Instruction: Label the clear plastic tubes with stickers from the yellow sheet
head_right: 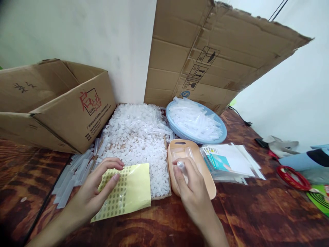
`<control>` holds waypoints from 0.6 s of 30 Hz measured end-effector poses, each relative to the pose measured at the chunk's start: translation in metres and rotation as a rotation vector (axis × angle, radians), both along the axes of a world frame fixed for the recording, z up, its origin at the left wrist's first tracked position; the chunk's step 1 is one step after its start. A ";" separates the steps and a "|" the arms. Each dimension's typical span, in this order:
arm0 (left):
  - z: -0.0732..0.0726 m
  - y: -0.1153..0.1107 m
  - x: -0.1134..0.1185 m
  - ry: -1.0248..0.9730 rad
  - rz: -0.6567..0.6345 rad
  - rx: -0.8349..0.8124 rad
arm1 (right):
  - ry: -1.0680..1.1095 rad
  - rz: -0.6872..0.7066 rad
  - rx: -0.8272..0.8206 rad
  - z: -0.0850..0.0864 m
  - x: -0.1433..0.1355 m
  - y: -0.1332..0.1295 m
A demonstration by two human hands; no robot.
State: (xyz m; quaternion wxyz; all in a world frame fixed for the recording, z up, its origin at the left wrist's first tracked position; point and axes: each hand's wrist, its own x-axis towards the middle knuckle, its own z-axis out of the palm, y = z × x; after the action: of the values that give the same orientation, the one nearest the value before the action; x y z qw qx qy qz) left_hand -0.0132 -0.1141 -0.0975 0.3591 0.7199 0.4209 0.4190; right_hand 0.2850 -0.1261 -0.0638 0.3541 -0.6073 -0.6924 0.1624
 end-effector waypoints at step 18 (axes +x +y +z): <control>-0.039 0.033 -0.030 0.815 0.325 0.299 | -0.744 -0.142 -0.412 0.029 0.081 0.207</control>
State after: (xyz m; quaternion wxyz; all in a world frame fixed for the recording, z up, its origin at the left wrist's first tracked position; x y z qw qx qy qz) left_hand -0.0427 -0.0814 -0.1361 -0.0139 0.7945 0.5700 0.2088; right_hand 0.3661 0.0807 -0.0350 -0.0380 -0.7286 -0.6825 0.0426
